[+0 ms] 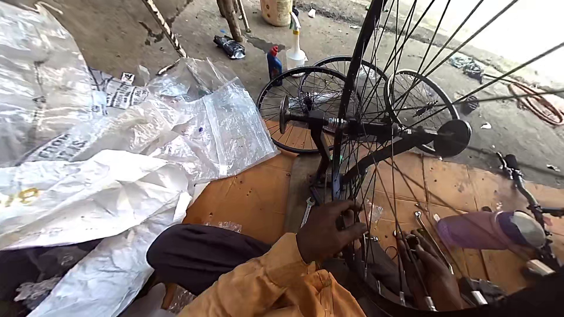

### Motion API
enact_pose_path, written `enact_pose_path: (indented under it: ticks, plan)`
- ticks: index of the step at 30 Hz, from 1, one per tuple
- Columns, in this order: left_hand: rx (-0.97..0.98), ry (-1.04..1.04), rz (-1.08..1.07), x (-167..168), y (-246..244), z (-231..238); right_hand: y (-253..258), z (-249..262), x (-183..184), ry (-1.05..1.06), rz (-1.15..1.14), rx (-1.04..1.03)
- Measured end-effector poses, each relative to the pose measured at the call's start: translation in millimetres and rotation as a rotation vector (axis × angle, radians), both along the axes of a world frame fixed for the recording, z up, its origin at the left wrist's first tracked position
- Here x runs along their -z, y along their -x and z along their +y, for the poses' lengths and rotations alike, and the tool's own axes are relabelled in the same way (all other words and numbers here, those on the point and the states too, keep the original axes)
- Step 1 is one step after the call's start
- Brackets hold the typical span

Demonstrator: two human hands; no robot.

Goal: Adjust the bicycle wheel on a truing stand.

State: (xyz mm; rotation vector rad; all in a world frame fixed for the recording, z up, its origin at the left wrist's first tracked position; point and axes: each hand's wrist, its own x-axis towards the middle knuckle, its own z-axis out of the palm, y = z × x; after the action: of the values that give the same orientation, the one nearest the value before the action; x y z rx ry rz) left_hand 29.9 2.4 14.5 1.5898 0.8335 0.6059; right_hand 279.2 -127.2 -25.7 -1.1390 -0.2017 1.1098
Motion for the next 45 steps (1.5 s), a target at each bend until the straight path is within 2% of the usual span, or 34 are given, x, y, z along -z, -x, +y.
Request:
enact_pose_path:
  ticks: [3, 6, 10, 13, 16, 22, 27, 31, 36, 40, 45]
  plan:
    - [0.144, 0.168, -0.097, -15.0, 2.1, 2.7, 6.2, -9.1, -9.8, -0.042, -0.098, -0.206]
    - [0.222, 0.375, -0.258, -12.5, 9.0, 7.1, 19.6, -4.7, -28.6, -0.034, -0.251, -0.326]
    - [0.179, 0.387, -0.346, -3.4, 8.0, 4.7, 46.3, 7.7, -46.6, -0.116, -0.509, -0.500]
    - [0.139, 0.355, -0.354, 0.7, 4.7, 3.9, 56.5, 19.3, -53.5, -0.188, -0.592, -0.627]
    - [0.139, 0.378, -0.369, 2.5, 6.0, 3.5, 63.9, 25.6, -63.5, -0.116, -0.605, -0.656]
    - [0.006, 0.163, -0.170, 4.0, 12.3, -0.9, 52.1, 24.1, -52.8, -0.161, -0.640, -0.690]
    - [0.106, 0.132, -0.160, 4.3, 15.9, -2.3, 50.3, 25.9, -55.3, -0.079, -0.652, -0.699]
    - [0.116, 0.047, -0.157, 6.5, 15.8, -1.6, 49.7, 35.8, -52.5, -0.025, -0.576, -0.710]
    - [0.163, 0.051, -0.134, 8.1, 17.9, 0.2, 55.2, 39.1, -51.4, -0.030, -0.663, -0.753]
    - [0.311, -0.044, 0.040, 5.7, 18.6, 9.0, 67.5, 45.6, -58.1, -0.099, -0.623, -0.778]
    - [0.064, -0.319, 0.396, -2.9, 3.7, -5.9, 59.7, 51.1, -37.8, -0.048, -0.732, -0.788]
